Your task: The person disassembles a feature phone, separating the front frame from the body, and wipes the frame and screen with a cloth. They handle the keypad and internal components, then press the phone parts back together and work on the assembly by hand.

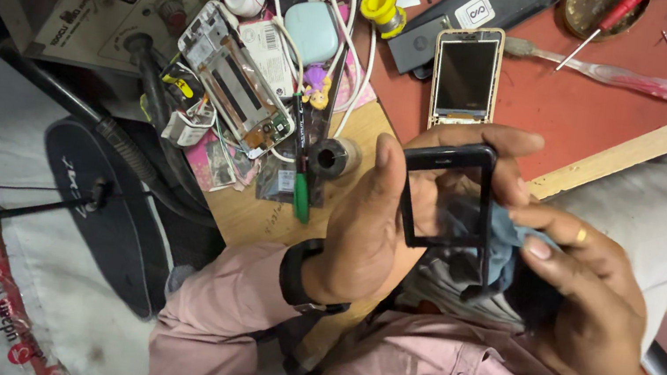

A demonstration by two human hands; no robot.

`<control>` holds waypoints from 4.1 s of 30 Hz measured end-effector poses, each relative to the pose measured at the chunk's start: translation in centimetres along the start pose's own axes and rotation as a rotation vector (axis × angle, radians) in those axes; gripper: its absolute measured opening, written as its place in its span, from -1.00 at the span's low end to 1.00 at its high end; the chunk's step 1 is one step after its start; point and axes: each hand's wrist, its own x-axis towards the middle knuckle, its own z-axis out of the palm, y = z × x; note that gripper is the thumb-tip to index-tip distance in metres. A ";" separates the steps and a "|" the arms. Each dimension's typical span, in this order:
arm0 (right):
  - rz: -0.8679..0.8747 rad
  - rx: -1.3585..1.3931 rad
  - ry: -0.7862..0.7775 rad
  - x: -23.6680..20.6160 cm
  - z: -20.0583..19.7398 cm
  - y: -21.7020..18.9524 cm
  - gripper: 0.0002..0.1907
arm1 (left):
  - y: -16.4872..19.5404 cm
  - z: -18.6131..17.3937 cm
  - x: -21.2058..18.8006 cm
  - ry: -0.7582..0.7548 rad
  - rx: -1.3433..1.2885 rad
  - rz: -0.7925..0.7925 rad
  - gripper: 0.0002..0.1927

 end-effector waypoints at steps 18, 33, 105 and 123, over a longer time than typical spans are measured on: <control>0.020 0.003 -0.120 0.9 -0.7 1.4 -0.62 | -0.5 -0.1 -0.1 -0.008 0.240 0.065 0.01; 0.046 0.067 -0.324 0.5 -3.0 3.3 -0.81 | -0.3 0.2 0.2 -0.059 0.248 0.107 -0.01; 0.040 0.167 -0.187 -0.1 0.4 1.6 -0.81 | 0.6 0.6 0.2 0.031 0.698 0.234 -0.31; -0.722 -0.963 0.176 -1.2 2.0 0.0 -0.88 | 1.7 1.0 -0.4 -0.062 0.314 -0.028 -0.21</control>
